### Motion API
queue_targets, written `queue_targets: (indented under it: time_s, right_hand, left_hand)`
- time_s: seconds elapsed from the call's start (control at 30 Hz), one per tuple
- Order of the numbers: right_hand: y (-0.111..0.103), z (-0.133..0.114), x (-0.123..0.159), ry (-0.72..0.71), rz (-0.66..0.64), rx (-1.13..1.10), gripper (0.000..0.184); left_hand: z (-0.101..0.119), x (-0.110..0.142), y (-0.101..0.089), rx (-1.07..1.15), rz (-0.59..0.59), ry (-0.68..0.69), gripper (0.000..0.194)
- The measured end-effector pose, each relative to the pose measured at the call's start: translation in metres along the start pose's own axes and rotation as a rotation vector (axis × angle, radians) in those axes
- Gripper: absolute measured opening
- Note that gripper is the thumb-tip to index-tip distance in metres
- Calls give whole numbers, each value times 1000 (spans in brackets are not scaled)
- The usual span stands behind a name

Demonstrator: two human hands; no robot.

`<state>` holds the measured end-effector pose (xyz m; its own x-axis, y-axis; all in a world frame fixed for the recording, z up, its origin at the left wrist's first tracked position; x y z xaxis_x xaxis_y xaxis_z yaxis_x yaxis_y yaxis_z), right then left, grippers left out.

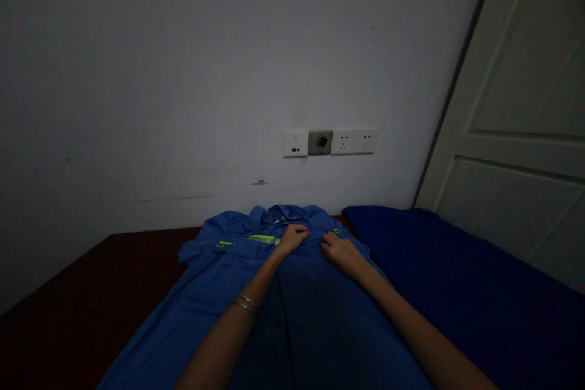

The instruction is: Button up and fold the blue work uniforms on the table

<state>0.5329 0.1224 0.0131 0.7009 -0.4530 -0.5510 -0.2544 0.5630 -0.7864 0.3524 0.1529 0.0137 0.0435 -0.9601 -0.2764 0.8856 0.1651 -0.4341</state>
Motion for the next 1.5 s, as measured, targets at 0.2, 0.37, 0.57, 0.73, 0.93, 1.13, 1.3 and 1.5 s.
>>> queue_targets:
  time_s: [0.2,0.37,0.57,0.73,0.93,1.13,1.3,1.5]
  right_hand:
    - [-2,1,0,30,-53,-36,22]
    - [-5,3,2,132,-77,-131,24]
    - [-11,1,3,323,12,-300,25]
    - [-17,-5,-3,497,10,-373,24]
    - [-23,-10,-6,581,-5,-344,25]
    - [-27,-11,-7,612,-27,-313,26]
    - [-27,-12,-7,609,-17,-333,26]
    - [-26,-13,-8,614,-36,-311,26]
  left_hand:
    - [2,6,1,29,33,22,22]
    - [8,13,3,62,60,29,24]
    - [12,18,7,57,101,-3,21]
    - [14,19,12,80,125,-7,20]
    - [17,19,14,41,131,35,24]
    - [15,19,12,84,120,19,27]
    - [15,20,12,82,107,25,29]
    - [16,21,13,76,105,41,30]
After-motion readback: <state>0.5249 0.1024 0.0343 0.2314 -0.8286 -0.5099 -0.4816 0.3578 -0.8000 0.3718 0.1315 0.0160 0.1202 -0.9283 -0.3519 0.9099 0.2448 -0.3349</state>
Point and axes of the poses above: each hand's wrist, its own x-axis away from the middle knuckle, its own y-axis out of the palm, z = x × y, the point moved 1 cm from there along -x, towards the middle knuckle, and after that the axes turned 9 degrees about z, right-handed, at the moved point
